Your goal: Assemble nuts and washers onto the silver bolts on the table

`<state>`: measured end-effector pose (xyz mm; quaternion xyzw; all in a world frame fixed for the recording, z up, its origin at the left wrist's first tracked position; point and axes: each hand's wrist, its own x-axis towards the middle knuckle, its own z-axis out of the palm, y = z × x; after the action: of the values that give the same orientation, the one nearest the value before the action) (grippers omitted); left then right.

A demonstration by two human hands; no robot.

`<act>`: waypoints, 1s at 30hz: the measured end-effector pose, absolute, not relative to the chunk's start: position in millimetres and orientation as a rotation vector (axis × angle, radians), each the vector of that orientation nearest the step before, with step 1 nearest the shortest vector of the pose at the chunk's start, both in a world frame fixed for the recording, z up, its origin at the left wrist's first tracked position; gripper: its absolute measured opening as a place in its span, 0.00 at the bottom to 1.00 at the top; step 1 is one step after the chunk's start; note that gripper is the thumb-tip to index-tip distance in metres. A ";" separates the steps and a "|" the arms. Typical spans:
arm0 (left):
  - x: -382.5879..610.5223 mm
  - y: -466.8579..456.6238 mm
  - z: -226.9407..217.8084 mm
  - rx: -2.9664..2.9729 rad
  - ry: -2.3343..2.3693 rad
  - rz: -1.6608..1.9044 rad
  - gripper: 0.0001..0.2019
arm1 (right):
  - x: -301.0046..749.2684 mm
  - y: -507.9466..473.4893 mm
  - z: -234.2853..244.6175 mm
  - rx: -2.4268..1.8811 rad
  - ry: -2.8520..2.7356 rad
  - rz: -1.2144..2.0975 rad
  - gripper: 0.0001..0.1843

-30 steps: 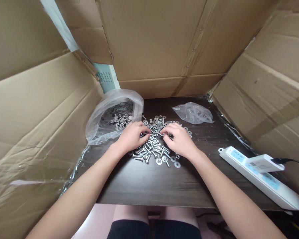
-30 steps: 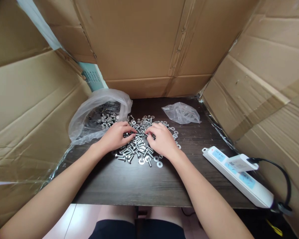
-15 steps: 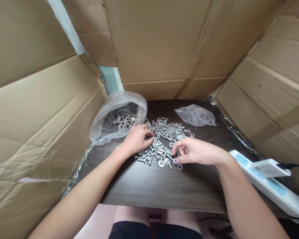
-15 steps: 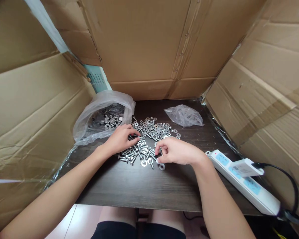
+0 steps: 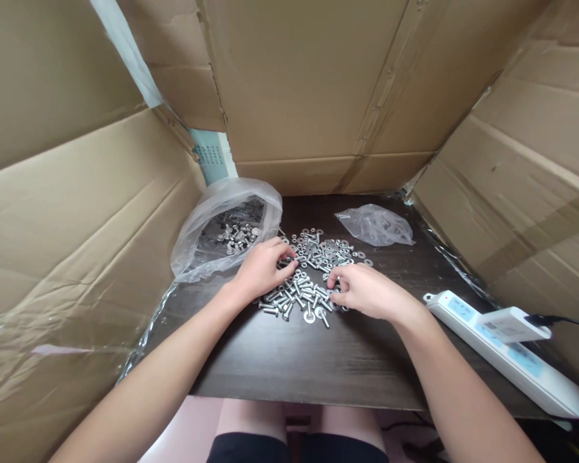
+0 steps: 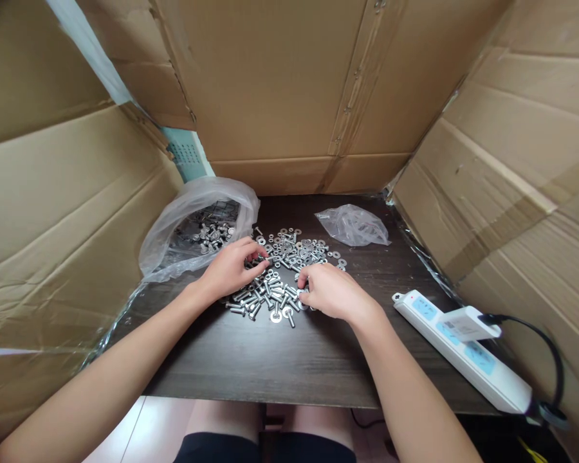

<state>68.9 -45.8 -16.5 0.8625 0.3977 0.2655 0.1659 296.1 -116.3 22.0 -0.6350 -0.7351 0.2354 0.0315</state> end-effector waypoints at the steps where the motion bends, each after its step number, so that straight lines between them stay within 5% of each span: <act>1: 68.9 -45.8 -16.7 2.457 1.127 0.766 0.05 | 295.3 -116.0 21.5 -1.956 -2.266 0.716 0.07; 22: 72.0 -48.2 -19.0 2.414 1.040 0.755 0.04 | 297.0 -115.8 20.3 -1.843 -2.297 0.809 0.06; 30: 72.8 -48.0 -22.5 2.381 0.982 0.753 0.05 | 286.5 -104.1 1.4 -1.817 -2.137 0.518 0.01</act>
<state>72.8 -48.0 -22.5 0.8642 0.3562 0.2732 0.2273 286.5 -104.1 1.4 -0.6304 -0.7414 0.1796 0.1439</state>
